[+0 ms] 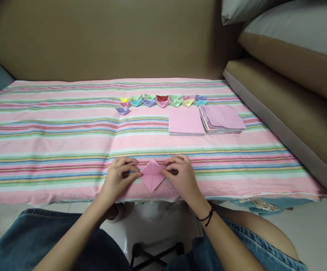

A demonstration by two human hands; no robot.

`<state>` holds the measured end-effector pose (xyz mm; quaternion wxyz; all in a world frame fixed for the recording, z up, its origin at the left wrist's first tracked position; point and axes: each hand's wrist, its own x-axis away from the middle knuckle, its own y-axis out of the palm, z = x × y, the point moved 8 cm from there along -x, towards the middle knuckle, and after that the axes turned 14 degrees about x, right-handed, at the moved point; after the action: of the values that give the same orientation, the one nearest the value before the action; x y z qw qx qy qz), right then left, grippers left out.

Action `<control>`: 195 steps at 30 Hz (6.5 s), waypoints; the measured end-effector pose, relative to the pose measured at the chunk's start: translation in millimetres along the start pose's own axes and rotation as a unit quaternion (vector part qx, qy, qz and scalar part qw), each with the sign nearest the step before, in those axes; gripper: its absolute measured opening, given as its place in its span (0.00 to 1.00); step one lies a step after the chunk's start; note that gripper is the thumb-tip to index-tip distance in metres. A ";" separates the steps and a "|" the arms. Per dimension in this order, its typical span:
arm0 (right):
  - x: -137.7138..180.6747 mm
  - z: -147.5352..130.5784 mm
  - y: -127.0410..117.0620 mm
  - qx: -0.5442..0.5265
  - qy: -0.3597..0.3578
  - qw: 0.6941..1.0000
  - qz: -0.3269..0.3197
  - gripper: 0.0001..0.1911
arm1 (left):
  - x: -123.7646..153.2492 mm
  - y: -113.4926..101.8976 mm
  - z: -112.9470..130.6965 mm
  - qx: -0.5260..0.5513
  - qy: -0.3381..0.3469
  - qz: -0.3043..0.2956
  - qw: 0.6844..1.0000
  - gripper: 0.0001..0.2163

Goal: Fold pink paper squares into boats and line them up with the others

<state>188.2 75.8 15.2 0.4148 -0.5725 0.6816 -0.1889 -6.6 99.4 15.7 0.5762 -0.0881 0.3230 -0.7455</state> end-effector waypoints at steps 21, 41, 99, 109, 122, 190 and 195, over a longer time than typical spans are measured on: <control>-0.7 -2.0 2.4 0.043 0.001 0.999 -0.006 0.11 | 49.0 72.2 65.7 -0.267 0.201 -0.056 0.941 0.29; -0.2 -1.3 4.9 0.057 0.016 0.998 -0.008 0.08 | 44.8 73.1 56.6 -0.247 0.178 -0.056 0.951 0.29; -2.8 0.8 -0.1 0.023 0.016 0.999 -0.024 0.10 | 44.8 74.1 50.3 -0.239 0.201 -0.061 0.948 0.24; 4.6 -11.0 8.4 0.094 -0.091 0.990 -0.051 0.19 | 43.8 73.4 49.6 -0.222 0.185 -0.074 0.955 0.25; 6.4 -10.2 10.6 0.117 -0.100 0.987 -0.053 0.15 | 45.3 71.6 50.2 -0.231 0.176 -0.090 0.953 0.27; -1.9 -2.6 20.0 0.105 0.037 0.994 -0.011 0.06 | -12.9 29.9 17.8 -0.021 -0.119 -0.032 0.992 0.04; -1.4 -2.5 19.5 0.118 0.064 0.991 -0.002 0.13 | -14.7 28.1 11.7 -0.010 -0.120 -0.030 0.992 0.03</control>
<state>174.1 81.9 2.9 0.4345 -0.5079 0.6784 -0.3049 26.5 104.9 12.0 0.5872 -0.1923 0.2566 -0.7432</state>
